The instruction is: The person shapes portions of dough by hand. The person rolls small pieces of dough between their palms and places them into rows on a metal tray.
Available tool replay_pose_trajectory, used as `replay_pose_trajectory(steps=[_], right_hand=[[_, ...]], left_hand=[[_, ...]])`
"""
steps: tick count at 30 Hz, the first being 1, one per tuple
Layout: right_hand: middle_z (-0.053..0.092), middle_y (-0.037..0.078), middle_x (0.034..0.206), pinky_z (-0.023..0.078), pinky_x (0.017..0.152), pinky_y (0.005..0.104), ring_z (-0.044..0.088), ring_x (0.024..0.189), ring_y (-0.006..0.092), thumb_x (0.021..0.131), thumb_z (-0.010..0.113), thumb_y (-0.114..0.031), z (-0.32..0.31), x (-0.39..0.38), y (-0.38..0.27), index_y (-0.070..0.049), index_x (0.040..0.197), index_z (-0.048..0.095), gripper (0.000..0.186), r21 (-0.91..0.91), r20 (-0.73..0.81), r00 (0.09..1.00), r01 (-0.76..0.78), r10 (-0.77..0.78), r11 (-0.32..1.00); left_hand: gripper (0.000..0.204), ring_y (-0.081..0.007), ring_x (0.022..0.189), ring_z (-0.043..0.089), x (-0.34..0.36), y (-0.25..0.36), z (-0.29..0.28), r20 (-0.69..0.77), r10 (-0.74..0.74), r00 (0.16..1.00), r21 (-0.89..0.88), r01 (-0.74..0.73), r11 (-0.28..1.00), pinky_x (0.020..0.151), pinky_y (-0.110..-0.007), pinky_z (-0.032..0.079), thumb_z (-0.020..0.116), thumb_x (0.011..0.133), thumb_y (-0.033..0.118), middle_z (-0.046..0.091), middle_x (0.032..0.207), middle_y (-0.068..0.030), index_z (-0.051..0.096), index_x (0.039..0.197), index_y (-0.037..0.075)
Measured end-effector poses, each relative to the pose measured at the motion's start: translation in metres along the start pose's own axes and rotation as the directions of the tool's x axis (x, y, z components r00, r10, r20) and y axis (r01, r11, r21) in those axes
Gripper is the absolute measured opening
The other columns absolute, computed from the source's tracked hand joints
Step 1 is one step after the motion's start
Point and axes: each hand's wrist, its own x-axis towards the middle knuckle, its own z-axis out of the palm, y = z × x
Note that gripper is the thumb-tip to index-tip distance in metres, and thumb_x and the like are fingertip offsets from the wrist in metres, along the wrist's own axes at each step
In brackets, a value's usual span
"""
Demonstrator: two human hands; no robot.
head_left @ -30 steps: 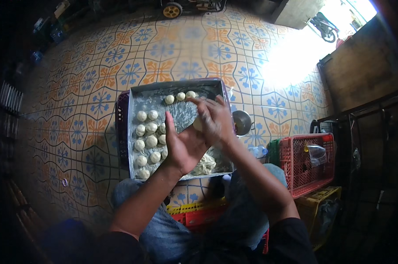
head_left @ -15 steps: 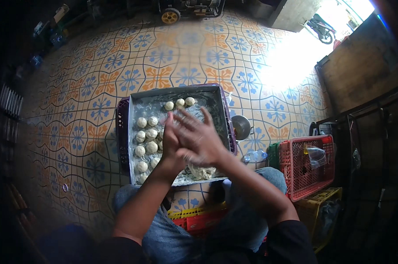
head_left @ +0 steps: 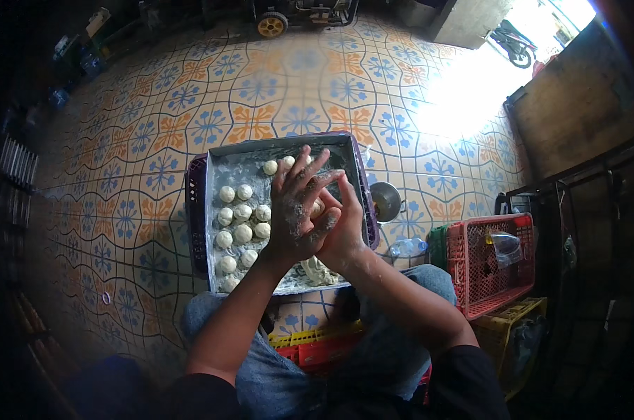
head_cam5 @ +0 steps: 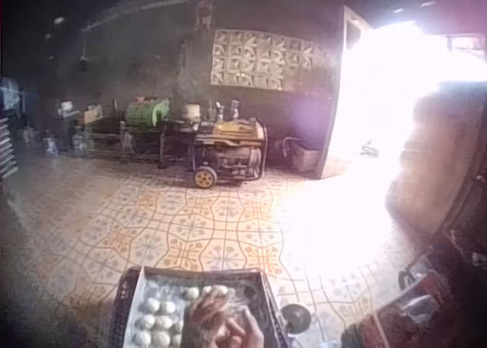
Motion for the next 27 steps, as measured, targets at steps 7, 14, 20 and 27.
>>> replay_pose_trajectory(steps=[7,14,20,27], right_hand=[[0.026,0.021,0.166,0.022,0.123,0.0401,0.026,0.153,0.0316,0.102,0.031,-0.070,-0.002,0.019,-0.020,-0.001,0.160,0.026,0.089,-0.845,0.164,0.878,0.361,-0.450,0.395],[0.052,0.015,0.149,0.029,0.119,0.0414,0.041,0.143,0.0317,0.095,0.063,-0.041,-0.009,0.022,0.006,-0.009,0.143,0.056,0.058,-0.913,0.373,0.883,0.404,-0.286,0.058],[0.075,0.016,0.109,0.054,0.097,0.0417,0.071,0.105,0.0348,0.088,0.071,-0.032,-0.024,0.036,-0.059,-0.003,0.110,0.074,0.037,-0.647,0.751,0.618,0.616,-0.233,-0.450],[0.073,0.015,0.101,0.045,0.104,0.0516,0.069,0.105,0.0326,0.085,0.071,-0.022,-0.008,0.022,-0.019,-0.007,0.105,0.074,0.025,-0.422,0.880,0.469,0.692,-0.079,-0.586]], left_hand=[[0.083,-0.0267,0.155,0.023,-0.008,0.011,0.018,0.244,-0.427,0.871,-0.944,0.314,0.102,0.126,-0.043,0.014,0.012,0.106,0.064,0.025,0.167,-0.0146,0.026,0.161,0.004],[0.090,-0.0328,0.147,0.038,-0.045,-0.020,0.033,0.385,-0.356,0.852,-0.920,0.322,-0.223,0.123,-0.045,0.027,0.024,0.102,0.070,0.034,0.161,-0.0189,0.027,0.157,-0.001],[0.082,-0.0304,0.127,0.058,-0.029,0.007,0.012,0.606,-0.523,0.599,-0.794,0.414,-0.446,0.116,-0.048,0.038,0.028,0.102,0.069,0.062,0.136,-0.0146,0.052,0.142,0.002],[0.073,-0.0308,0.118,0.064,-0.039,-0.027,0.000,0.561,-0.513,0.650,-0.816,0.332,-0.472,0.103,-0.049,0.050,0.031,0.104,0.060,0.064,0.130,-0.0191,0.057,0.135,0.000]])
